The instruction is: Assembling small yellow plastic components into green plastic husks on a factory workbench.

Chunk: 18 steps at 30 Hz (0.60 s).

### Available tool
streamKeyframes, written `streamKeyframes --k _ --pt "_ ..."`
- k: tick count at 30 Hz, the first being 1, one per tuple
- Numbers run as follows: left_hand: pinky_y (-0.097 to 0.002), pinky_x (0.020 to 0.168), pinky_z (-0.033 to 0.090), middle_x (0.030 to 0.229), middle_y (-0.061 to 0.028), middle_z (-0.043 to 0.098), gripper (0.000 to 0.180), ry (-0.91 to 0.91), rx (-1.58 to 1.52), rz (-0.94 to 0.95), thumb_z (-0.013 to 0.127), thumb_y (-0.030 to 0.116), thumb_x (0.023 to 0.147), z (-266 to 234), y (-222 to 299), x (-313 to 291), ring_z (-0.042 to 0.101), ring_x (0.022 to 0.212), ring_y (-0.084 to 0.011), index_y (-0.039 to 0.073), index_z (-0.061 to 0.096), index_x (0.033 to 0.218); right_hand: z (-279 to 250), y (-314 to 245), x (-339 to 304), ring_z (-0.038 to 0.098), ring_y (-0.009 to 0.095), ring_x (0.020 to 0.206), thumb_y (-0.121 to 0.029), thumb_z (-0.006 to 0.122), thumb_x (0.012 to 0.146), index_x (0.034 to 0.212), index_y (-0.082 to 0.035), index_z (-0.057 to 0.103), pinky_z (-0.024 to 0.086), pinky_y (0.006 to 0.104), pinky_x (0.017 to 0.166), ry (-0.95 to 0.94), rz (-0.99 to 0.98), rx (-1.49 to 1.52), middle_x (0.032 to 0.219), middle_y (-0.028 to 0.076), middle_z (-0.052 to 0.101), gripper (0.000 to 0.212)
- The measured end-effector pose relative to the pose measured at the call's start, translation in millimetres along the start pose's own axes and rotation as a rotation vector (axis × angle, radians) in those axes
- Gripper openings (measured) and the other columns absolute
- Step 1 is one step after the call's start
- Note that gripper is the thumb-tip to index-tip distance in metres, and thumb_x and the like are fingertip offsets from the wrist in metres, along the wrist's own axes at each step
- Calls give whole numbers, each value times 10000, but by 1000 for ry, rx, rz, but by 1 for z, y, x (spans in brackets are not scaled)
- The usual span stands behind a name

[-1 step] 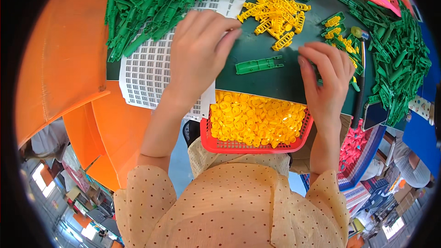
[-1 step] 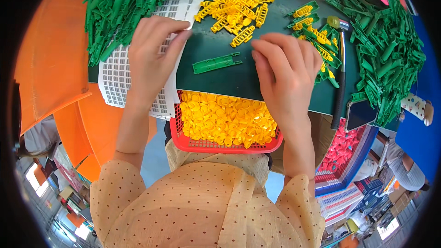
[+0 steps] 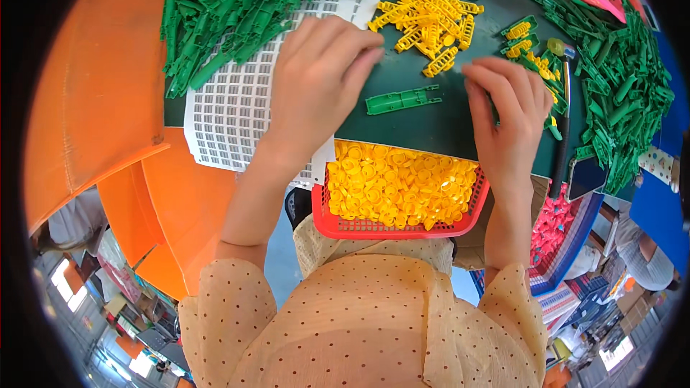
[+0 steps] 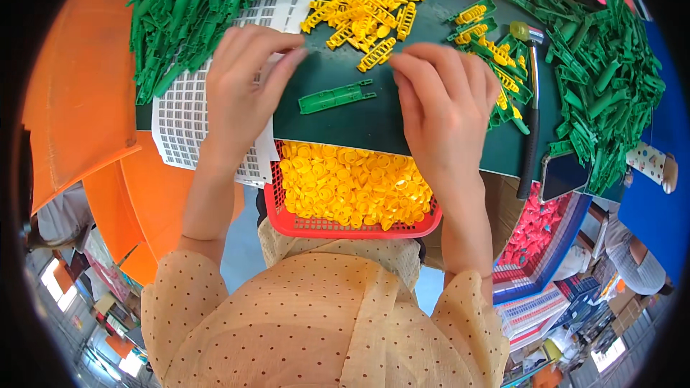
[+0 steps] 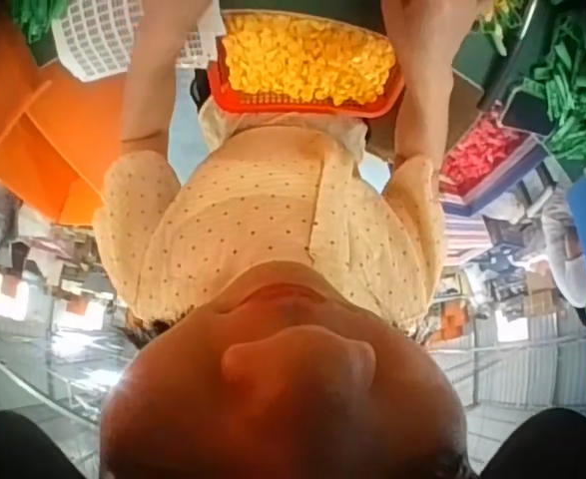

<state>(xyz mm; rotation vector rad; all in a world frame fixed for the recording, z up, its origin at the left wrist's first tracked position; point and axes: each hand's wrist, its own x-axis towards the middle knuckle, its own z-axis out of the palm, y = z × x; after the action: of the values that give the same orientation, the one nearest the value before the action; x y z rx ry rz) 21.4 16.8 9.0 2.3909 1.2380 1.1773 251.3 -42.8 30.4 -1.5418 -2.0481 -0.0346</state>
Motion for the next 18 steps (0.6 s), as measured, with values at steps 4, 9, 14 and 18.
streamKeyframes --k 4,9,14,18 --pt "-369 734 475 840 -35 632 114 -77 -125 1 758 109 808 13 12 0 599 832 -250 81 691 895 20 1 13 592 227 984 -56 714 830 1016 -137 695 404 378 902 -39 -51 -98 1036 -2 648 204" --pt "-367 728 469 836 -38 631 106 -126 -171 -31 758 104 808 14 14 -8 594 817 -254 76 689 884 22 -1 14 589 226 960 -73 724 818 933 -116 652 412 380 892 -79 -92 -77 1016 2 640 143" --pt "-356 711 457 815 -51 636 95 -89 -193 -102 747 51 812 -3 11 -17 573 782 -252 52 702 895 25 2 7 601 227 936 -75 727 811 917 -100 625 425 370 858 -106 -132 -3 1004 9 659 149" --pt "-334 706 459 840 -58 655 126 -89 -216 -229 755 19 807 -16 14 -31 580 797 -249 47 706 920 19 3 7 612 231 958 -66 737 816 973 -96 648 430 367 835 -151 -126 -13 1020 24 673 184"
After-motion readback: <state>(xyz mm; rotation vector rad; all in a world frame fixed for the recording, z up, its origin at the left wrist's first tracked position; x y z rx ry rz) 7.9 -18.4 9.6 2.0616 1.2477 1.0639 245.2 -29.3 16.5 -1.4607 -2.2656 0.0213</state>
